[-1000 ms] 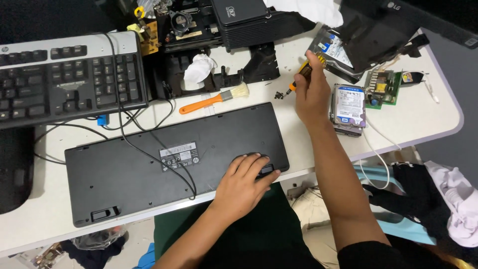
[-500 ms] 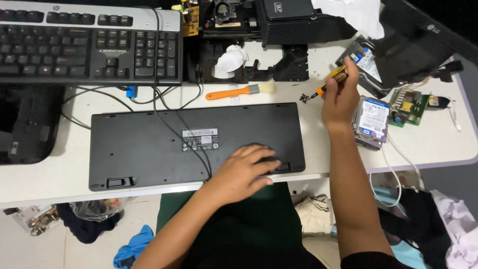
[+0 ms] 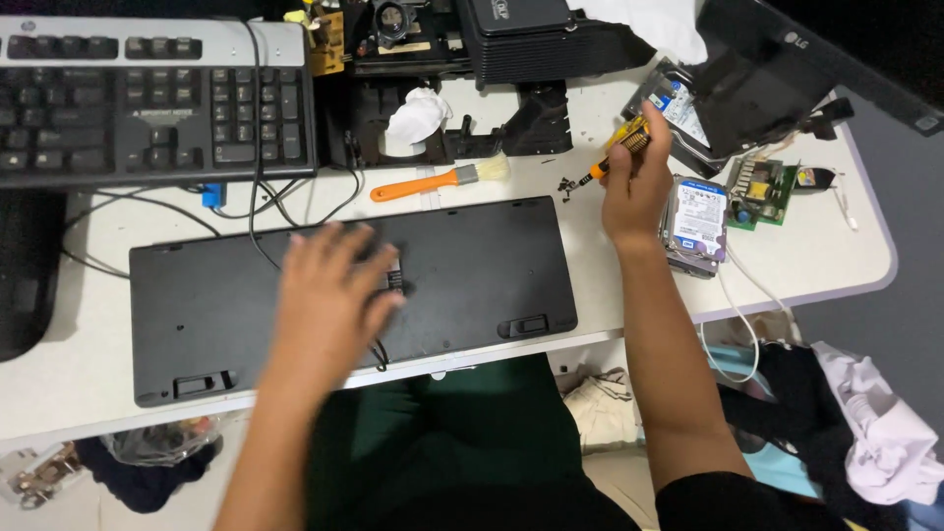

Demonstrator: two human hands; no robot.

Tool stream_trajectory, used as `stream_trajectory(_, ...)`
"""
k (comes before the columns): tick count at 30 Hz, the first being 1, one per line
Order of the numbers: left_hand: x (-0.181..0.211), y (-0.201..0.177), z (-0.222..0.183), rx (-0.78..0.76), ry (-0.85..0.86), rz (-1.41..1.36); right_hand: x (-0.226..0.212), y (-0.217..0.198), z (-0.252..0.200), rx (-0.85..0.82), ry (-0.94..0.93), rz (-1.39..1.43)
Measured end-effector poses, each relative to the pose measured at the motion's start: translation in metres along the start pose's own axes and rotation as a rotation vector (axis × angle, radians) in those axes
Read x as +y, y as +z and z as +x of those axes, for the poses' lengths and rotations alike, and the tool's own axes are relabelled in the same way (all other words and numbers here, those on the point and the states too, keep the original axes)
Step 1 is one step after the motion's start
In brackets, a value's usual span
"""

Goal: Disassembling a computer keyboard by removing screws from the back housing using a manual screwdriver.

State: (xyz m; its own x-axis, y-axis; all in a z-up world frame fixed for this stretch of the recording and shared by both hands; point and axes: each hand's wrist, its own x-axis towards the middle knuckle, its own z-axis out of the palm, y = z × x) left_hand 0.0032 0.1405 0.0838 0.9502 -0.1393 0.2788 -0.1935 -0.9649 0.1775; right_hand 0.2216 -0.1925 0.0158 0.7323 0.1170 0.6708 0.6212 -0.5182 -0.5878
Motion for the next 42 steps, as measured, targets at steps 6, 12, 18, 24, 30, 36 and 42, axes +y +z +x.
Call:
stream_trajectory(6,-0.060,-0.005,0.005,-0.231,-0.298,0.093,-0.003,0.010,0.003,0.036,-0.133,0.185)
stream_trajectory(12,-0.073,0.025,0.008,-0.130,-0.321,0.211,-0.089,0.054,0.027,-0.142,-0.200,0.477)
stream_trajectory(18,-0.077,-0.005,-0.013,0.336,-0.067,0.102,-0.146,0.155,0.018,-0.309,-0.031,0.824)
stream_trajectory(24,-0.103,0.010,-0.029,0.547,-0.049,0.097,-0.160,0.202,0.000,-0.365,0.091,0.945)
stream_trajectory(30,-0.110,0.026,-0.034,0.508,-0.182,-0.078,-0.146,0.206,-0.017,-0.359,-0.019,0.988)
stream_trajectory(36,-0.117,0.039,-0.034,0.342,-0.229,-0.074,-0.164,0.200,-0.019,-0.424,-0.084,0.903)
stream_trajectory(42,-0.113,0.034,-0.032,0.265,-0.254,-0.088,-0.160,0.202,-0.024,-0.459,-0.047,0.873)
